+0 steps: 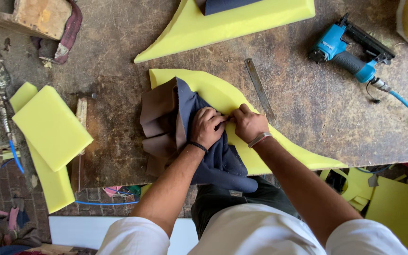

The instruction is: The person walks through a workshop, picks up a yellow foam ring, and places it on a table. They then stretch and staple a brown fabric over a yellow foam piece using a pneumatic staple gun, repeatedly folding and securing the fabric around the foam.

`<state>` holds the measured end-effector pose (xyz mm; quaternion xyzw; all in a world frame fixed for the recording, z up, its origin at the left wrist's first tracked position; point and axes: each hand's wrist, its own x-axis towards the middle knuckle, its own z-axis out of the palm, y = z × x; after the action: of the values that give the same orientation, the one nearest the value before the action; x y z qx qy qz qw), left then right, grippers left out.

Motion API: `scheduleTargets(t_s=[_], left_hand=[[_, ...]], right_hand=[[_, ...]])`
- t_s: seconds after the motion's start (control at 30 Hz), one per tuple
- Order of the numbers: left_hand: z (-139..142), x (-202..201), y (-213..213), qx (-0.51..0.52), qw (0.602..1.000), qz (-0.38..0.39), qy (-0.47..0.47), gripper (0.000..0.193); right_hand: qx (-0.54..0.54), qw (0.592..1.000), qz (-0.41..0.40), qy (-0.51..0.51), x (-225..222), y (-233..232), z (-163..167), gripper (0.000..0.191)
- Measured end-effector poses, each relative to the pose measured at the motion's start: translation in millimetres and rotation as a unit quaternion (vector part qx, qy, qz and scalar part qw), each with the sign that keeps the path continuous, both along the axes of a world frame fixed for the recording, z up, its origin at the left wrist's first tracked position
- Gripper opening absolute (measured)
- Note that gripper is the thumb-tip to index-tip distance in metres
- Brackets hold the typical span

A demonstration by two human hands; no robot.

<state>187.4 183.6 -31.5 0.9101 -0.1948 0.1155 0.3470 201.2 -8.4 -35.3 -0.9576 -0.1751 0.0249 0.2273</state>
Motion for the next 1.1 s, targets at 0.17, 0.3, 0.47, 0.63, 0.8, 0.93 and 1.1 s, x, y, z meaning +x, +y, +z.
scheduleTargets(t_s=[0.17, 0.3, 0.47, 0.63, 0.8, 0.93, 1.1], left_hand=[[-0.5, 1.1, -3.6, 0.018, 1.000, 0.004, -0.003, 0.012], [-1.0, 2.6, -5.7, 0.009, 1.000, 0.001, -0.015, 0.011], [-4.5, 6.1, -6.8, -0.018, 1.000, 0.010, -0.013, 0.011], [-9.0, 7.8, -7.6, -0.043, 0.999, 0.017, -0.024, 0.009], [-14.9, 11.6, -7.9, -0.028, 0.999, 0.027, -0.025, 0.009], [-19.0, 13.3, -7.1, -0.032, 0.999, 0.028, 0.000, 0.007], [-23.3, 16.8, -9.5, -0.033, 0.999, 0.038, -0.011, 0.005]], right_hand=[[-0.009, 0.998, 0.014, 0.068, 8.2, 2.0, 0.5, 0.016], [-0.056, 0.949, -0.059, 0.304, 61.3, -40.0, 17.9, 0.028], [-0.185, 0.960, -0.210, 0.024, 120.6, -176.1, 36.3, 0.100], [-0.258, 0.943, -0.202, 0.056, 150.9, -224.0, 17.1, 0.107], [-0.275, 0.927, -0.217, 0.133, 190.3, -226.9, 27.3, 0.086], [-0.263, 0.931, -0.179, 0.178, 190.9, -215.3, 47.4, 0.068], [-0.259, 0.926, -0.020, 0.275, 131.5, -156.9, 97.3, 0.047]])
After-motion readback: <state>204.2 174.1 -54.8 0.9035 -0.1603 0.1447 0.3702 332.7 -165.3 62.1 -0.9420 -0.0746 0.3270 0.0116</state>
